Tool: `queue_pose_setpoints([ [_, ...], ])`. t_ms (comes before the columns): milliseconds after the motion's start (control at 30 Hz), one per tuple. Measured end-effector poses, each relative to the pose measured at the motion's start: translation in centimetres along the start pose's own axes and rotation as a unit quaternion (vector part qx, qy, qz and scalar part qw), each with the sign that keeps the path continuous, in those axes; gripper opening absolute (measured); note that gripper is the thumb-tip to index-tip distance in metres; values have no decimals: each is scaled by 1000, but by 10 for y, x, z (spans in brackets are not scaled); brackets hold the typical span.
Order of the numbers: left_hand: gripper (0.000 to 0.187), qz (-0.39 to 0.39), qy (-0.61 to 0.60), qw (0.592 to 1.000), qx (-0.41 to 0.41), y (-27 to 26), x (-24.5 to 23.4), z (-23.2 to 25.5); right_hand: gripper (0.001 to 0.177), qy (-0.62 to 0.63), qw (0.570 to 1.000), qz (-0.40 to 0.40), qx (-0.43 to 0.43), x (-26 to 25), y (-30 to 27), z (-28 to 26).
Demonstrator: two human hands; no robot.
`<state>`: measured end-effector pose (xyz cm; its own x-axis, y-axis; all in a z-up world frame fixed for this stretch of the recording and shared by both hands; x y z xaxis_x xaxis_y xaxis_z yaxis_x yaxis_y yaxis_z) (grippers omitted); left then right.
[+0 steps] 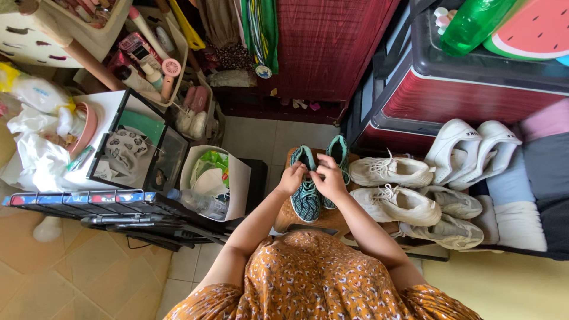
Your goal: The person unlaces a pair of teal sneakers and then relaces them. They then move to a pair of white sneakers, unlacing and relacing them as well. The person handles the laces and shoes by hand throughout the process.
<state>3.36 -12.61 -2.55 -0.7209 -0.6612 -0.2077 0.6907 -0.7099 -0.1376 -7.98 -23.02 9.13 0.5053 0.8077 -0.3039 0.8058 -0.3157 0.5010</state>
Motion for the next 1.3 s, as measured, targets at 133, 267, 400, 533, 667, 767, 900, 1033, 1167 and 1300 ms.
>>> queue_pose_setpoints([
  [133,34,0,-65,998,-20,15,11,-21,18,219,934,100,263,6,-22,70],
  [267,23,43,77,995,40,17,6,-14,22,470,765,220,381,23,-44,120],
  [400,9,91,160,970,160,2,3,3,30,374,823,196,380,26,-52,134],
  [533,14,40,110,985,130,2,4,1,16,296,885,84,350,38,-45,124],
  [667,20,-15,30,993,111,-1,7,4,13,309,879,63,357,39,-45,121],
  [767,21,-22,20,993,118,-6,4,12,13,274,902,55,330,35,-38,122],
  [900,37,29,158,984,73,-9,-7,17,19,292,896,87,322,29,-34,131],
  [1033,40,81,113,989,52,-10,-17,23,24,309,901,42,303,37,-37,126],
  [1167,39,52,146,986,61,-10,-15,25,18,338,879,81,327,42,-47,124],
  [1300,35,12,118,987,108,-10,-13,29,27,448,818,146,330,38,-43,123],
])
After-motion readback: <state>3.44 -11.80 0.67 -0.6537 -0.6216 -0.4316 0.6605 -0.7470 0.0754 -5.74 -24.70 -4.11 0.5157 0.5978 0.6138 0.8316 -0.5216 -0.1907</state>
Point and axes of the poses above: each hand's wrist, its own y-axis towards the middle knuckle, its own x-axis out of the palm, z = x × y, the point moved 8 cm from there along y, towards the middle knuckle, and after that the axes turned 15 degrees about y, right-handed, at the moved point
